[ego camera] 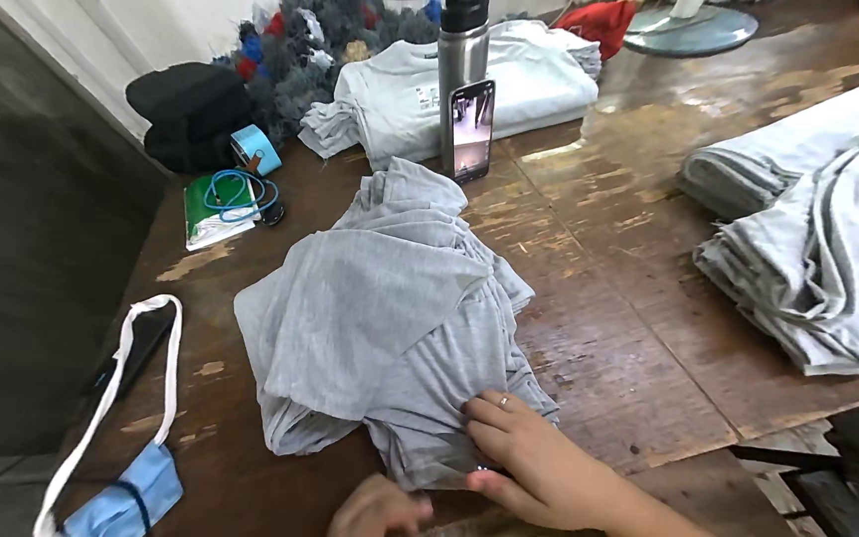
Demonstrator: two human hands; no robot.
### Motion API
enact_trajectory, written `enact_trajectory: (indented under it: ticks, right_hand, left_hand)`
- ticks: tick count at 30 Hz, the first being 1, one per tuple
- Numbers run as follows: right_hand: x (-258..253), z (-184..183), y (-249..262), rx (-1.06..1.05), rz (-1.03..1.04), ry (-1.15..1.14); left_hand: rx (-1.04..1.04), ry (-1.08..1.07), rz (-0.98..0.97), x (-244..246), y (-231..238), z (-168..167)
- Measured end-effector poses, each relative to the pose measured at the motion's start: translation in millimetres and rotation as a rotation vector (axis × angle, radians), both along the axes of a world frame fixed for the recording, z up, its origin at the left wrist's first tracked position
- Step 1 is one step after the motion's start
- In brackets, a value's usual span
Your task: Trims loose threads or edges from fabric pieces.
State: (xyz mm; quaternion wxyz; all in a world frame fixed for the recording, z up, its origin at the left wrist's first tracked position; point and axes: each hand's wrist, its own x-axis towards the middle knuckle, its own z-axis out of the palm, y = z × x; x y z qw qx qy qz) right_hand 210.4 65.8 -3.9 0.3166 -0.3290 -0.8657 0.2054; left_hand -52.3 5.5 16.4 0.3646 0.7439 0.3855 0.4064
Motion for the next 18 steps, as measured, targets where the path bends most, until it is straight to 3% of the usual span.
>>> enact_trajectory:
  ticks: [3, 5, 7, 9, 12, 14, 18]
  right_hand:
    - [6.0, 12.6, -3.7, -0.145, 0.155, 0.287]
    - [7.3, 16.5, -5.8, -0.153, 0.205, 0.395]
    - [9.1, 17.1, -5.6, -0.123, 0.176, 0.445]
    - [11.3, 16.4, -2.4, -0.099, 0.095, 0.452]
    - [13.0, 10.6, 0.8, -0.118, -0.009, 0.325]
    - [11.2, 4.1, 1.1, -0.092, -0.032, 0.198]
    - [11.1, -11.0, -1.2, 0.03, 0.008, 0.078]
  left_hand:
    - [0.128, 0.287, 0.422, 27.0, 7.7, -6.9]
    - [0.205, 0.306, 0.496, 38.9, 16.0, -9.5]
    - [0.222, 0.083, 0.443, 39.7, 26.2, 3.6]
    - [0.09, -0.322, 0.339, 29.8, 46.0, 28.9]
    - [-0.127, -0.841, 0.391, 18.8, 93.0, 59.4]
    - [-0.169, -0.879, 0.414, 20.3, 105.7, 61.1]
    - [-0.101, -0.652, 0.35, 28.7, 89.7, 44.1]
